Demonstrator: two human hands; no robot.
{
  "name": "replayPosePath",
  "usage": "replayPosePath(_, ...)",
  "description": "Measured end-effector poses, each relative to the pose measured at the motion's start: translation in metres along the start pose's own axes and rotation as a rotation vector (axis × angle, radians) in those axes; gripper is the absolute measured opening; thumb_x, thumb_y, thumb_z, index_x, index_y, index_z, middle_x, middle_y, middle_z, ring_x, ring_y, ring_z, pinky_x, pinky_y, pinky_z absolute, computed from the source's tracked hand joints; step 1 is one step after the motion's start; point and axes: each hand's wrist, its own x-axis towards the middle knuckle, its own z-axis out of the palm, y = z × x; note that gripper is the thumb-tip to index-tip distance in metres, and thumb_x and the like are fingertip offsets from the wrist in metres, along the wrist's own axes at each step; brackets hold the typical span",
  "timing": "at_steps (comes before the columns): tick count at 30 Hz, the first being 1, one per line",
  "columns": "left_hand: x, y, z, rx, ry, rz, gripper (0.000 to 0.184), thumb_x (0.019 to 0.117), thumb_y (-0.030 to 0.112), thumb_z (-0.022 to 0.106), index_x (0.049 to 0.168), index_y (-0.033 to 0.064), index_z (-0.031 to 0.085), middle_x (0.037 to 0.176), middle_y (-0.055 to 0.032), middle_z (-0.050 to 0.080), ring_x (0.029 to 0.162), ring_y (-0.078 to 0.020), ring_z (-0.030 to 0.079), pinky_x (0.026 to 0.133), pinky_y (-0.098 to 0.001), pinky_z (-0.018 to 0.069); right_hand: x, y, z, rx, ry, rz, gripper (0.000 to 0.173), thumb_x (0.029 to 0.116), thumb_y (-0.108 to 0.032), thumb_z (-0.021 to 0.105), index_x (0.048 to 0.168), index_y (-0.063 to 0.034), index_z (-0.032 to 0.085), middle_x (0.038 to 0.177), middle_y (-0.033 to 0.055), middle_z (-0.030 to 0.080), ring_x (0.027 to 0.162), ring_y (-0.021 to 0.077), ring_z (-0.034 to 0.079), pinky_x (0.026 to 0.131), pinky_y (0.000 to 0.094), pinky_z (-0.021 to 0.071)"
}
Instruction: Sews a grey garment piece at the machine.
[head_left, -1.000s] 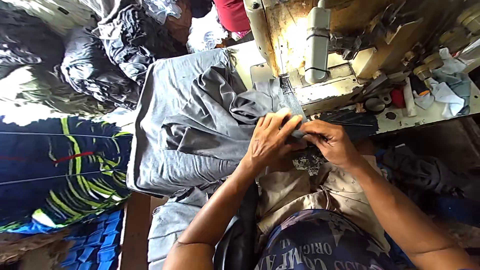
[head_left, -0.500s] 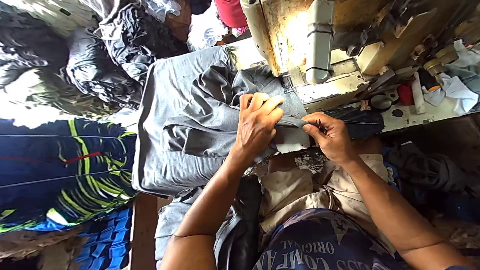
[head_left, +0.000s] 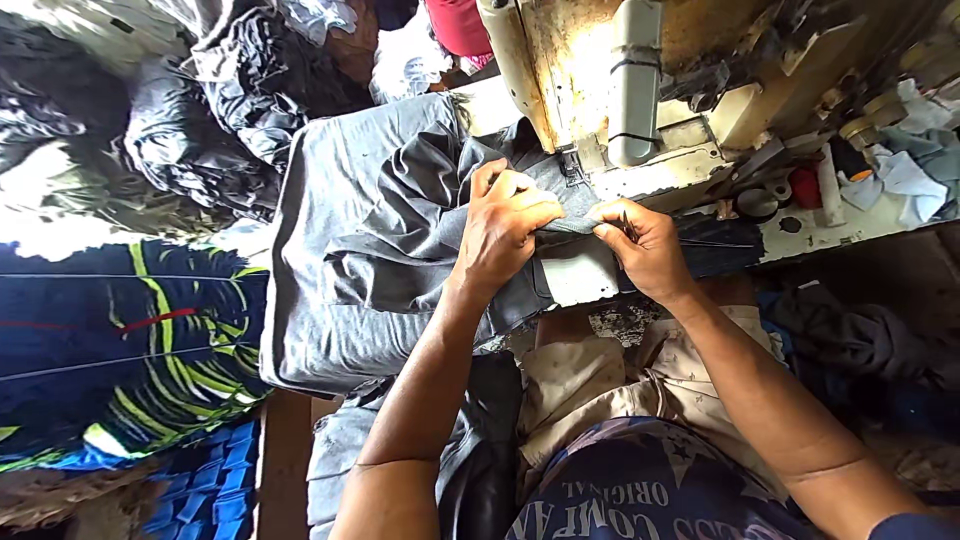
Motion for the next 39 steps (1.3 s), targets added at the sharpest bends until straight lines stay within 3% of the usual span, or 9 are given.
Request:
replayPosePath(9, 0.01, -0.006, -0.003, 0.109, -0.035, 0.027, 0.031, 0.0988, 0.001, 0.048, 0.099, 0.0134, 0.076, 0.102, -0.0008, 0.076, 0.118, -0.0271, 0.062, 0.121, -0.0591, 0.0229, 0.008, -0.003, 0.002, -0.021, 0.001, 0.013, 0.011, 0.0988, 0.0, 0.061, 0.102, -0.0008, 0.071, 0.104, 0.0085, 0.071, 0.083, 0.0107, 0.067, 0.072, 0.0247, 0.0571)
replayPosePath(15, 0.015, -0.014, -0.002, 0.113, -0.054, 0.004, 0.031, 0.0978, 0.001, 0.047, 0.101, 0.0134, 0.075, 0.108, -0.0001, 0.075, 0.119, -0.0264, 0.061, 0.12, -0.0577, 0.025, 0.022, 0.005, 0.01, 0.011, 0.042, -0.023, 0.012, 0.0986, 0.001, 0.059, 0.103, 0.0009, 0.07, 0.108, 0.0116, 0.071, 0.099, 0.0151, 0.069, 0.085, 0.0291, 0.0589)
replayPosePath(19, 0.017, -0.002, -0.021, 0.073, -0.215, 0.023, 0.027, 0.0944, 0.036, 0.056, 0.106, 0.0191, 0.074, 0.129, -0.0026, 0.063, 0.129, -0.0264, 0.054, 0.117, -0.0613, 0.0278, 0.022, 0.006, 0.009, 0.004, 0.043, 0.006, 0.013, 0.0993, -0.001, 0.059, 0.105, -0.0006, 0.071, 0.109, 0.0097, 0.072, 0.093, 0.0126, 0.069, 0.08, 0.0274, 0.0588)
replayPosePath(23, 0.016, -0.008, -0.054, 0.153, -0.286, -0.096, 0.062, 0.0908, 0.075, 0.054, 0.102, 0.0179, 0.074, 0.136, -0.0095, 0.059, 0.132, -0.0349, 0.051, 0.114, -0.0667, 0.0303, 0.023, 0.008, 0.007, -0.011, 0.022, -0.001, 0.013, 0.0996, -0.002, 0.059, 0.106, -0.0003, 0.07, 0.108, 0.0093, 0.072, 0.091, 0.0119, 0.069, 0.08, 0.0275, 0.0589)
replayPosePath(28, 0.009, -0.024, -0.092, 0.032, -0.21, -0.082, 0.042, 0.0927, 0.052, 0.068, 0.083, 0.0106, 0.066, 0.134, -0.0106, 0.06, 0.13, -0.0323, 0.052, 0.109, -0.0547, 0.0402, 0.027, -0.003, -0.003, -0.159, -0.101, -0.01, 0.011, 0.0997, -0.006, 0.061, 0.104, -0.0043, 0.071, 0.105, 0.0065, 0.07, 0.09, 0.011, 0.067, 0.081, 0.0282, 0.0579)
replayPosePath(31, 0.005, 0.012, -0.084, -0.306, -0.135, 0.078, 0.024, 0.0936, 0.027, 0.073, 0.08, 0.0082, 0.067, 0.108, -0.008, 0.072, 0.112, -0.0246, 0.066, 0.105, -0.0474, 0.0511, 0.016, -0.032, -0.016, -0.328, -0.302, -0.032, 0.007, 0.0995, -0.008, 0.064, 0.103, -0.0088, 0.07, 0.094, 0.0028, 0.066, 0.077, 0.0098, 0.061, 0.071, 0.0281, 0.0539)
replayPosePath(33, 0.0, 0.037, -0.07, -0.426, -0.157, 0.117, 0.017, 0.0953, 0.02, 0.071, 0.082, 0.0086, 0.069, 0.094, -0.0032, 0.072, 0.092, -0.0152, 0.07, 0.083, -0.0352, 0.0594, 0.005, -0.04, -0.021, -0.323, -0.395, -0.088, 0.01, 0.0996, -0.009, 0.064, 0.107, -0.0093, 0.071, 0.099, 0.0013, 0.066, 0.081, 0.0081, 0.062, 0.074, 0.0258, 0.0562)
replayPosePath(36, -0.008, 0.058, -0.036, -0.542, -0.056, 0.074, 0.018, 0.09, 0.021, 0.077, 0.082, 0.0082, 0.067, 0.081, -0.0014, 0.067, 0.073, -0.0099, 0.064, 0.062, -0.0273, 0.0553, -0.013, -0.036, -0.022, -0.275, -0.356, -0.143, 0.011, 0.0984, -0.007, 0.066, 0.107, -0.007, 0.072, 0.104, 0.0025, 0.069, 0.09, 0.0085, 0.067, 0.082, 0.0265, 0.0592)
replayPosePath(39, -0.014, 0.052, -0.005, -0.14, -0.003, 0.096, 0.044, 0.0893, 0.041, 0.078, 0.124, 0.0146, 0.071, 0.113, -0.0076, 0.069, 0.104, -0.0213, 0.064, 0.093, -0.0409, 0.0506, -0.028, -0.028, -0.021, -0.222, -0.235, -0.181, 0.012, 0.0971, -0.001, 0.066, 0.107, -0.0016, 0.073, 0.108, 0.0072, 0.071, 0.099, 0.0121, 0.069, 0.089, 0.0292, 0.0606)
